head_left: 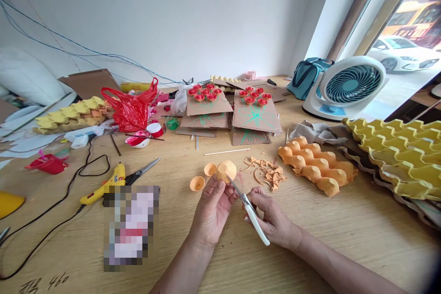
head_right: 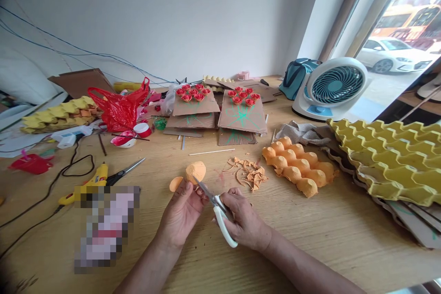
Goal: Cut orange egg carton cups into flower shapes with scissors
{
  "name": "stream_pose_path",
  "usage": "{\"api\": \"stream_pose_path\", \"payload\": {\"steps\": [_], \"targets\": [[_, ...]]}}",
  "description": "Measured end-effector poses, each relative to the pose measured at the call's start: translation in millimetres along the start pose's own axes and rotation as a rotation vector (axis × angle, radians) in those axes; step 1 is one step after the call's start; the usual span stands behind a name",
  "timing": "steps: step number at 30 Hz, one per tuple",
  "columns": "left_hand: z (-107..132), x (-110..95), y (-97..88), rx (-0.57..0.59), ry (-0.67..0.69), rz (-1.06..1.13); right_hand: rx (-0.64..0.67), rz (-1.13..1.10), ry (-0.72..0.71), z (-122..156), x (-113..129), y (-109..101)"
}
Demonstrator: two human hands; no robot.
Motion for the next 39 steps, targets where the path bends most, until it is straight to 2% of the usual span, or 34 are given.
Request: {"api": "stream_pose_path", "payload": {"steps": [6, 12, 18, 23, 27, 39], "targets": [[1, 2, 2.2, 0.034, -0.026, -0.002, -0.005, 0.003, 0.019, 0, 6, -4], [-1, 2, 0.0, 0.005, -0.018, -0.011, -0.006, 0.008, 0.031, 1, 6, -3], [0, -3, 4.7, 0.033, 0.045, -0.188, -0.025, 0.027, 0.089, 2, 0, -1], [3, -10, 1.2, -0.056, 0.164, -0.340, -0.004, 0.043, 0.103, 4, 1, 6], [8, -16, 7.0, -0.044, 0.255, -0.408, -0.010, 0.043, 0.096, 6, 4, 7], [10, -19, 9.9, -0.023, 0.304, -0.477, -0.006, 0.051, 0.078, 9, 4, 8]]}}
Point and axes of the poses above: each hand's wrist, its own z-axis away from the middle knuckle, its own y-axis out of the palm, x = y × z, the point moved 10 cm from there along -z, towards the middle knuckle, and after that the axes turned 13 degrees about z, right-handed, at the moved point
